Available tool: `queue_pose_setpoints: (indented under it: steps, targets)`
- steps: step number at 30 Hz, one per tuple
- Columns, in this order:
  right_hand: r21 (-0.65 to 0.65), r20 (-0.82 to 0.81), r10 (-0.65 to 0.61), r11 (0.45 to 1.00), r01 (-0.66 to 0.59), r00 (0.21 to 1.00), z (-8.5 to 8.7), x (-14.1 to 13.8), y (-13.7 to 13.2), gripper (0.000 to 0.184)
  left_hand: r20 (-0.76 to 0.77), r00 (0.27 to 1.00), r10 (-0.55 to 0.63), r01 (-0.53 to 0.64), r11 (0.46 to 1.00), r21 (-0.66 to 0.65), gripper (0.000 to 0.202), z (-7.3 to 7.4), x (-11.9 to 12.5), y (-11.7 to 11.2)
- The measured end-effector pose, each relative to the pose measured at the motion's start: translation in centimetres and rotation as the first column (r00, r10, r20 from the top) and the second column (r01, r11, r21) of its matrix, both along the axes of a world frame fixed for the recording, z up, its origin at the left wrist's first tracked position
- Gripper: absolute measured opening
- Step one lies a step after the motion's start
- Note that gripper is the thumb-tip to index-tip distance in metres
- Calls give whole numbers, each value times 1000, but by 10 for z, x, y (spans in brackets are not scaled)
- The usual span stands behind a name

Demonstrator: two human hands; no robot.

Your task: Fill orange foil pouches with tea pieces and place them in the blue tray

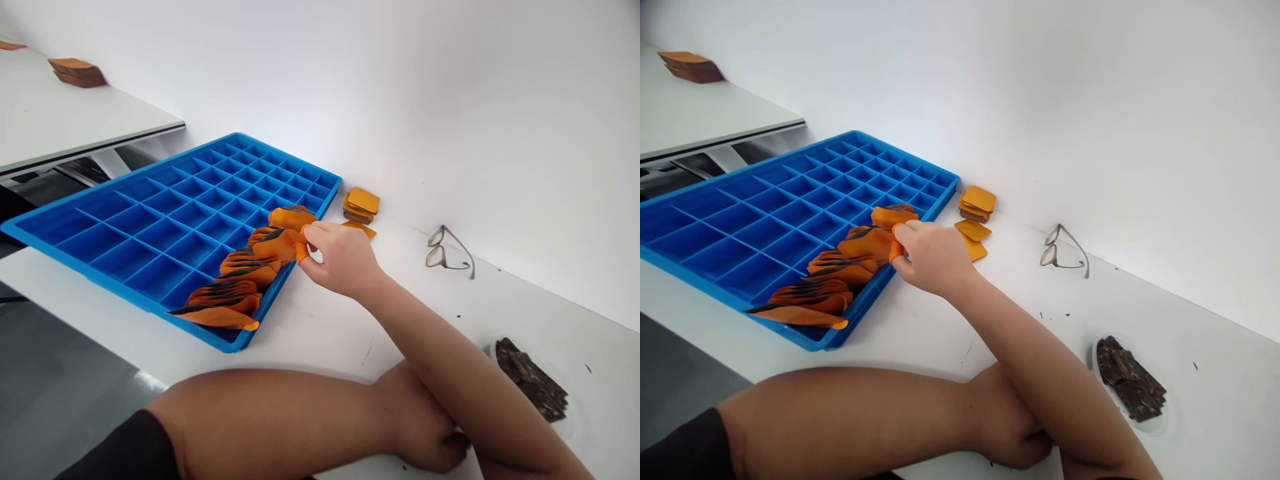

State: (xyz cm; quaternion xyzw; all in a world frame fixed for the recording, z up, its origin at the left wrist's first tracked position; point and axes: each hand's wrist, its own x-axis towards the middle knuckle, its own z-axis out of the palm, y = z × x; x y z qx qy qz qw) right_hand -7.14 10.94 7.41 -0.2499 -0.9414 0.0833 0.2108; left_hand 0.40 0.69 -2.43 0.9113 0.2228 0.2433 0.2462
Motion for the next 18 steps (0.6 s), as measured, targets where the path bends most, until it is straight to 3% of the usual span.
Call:
queue_pose_setpoints:
  steps: [3,10,18]
  targets:
    - [-43,-46,-26,999,24,999,-4,2,-1,20,11,1000,-8,8,1000,15,37,0,-1,0]
    - [-194,-70,85,976,-97,994,-3,11,0,28,-1,1000,-16,16,999,47,35,7,-4,0]
    - [-421,-198,158,877,-230,967,-9,-5,0,42,42,999,-17,17,1000,7,39,3,-2,0]
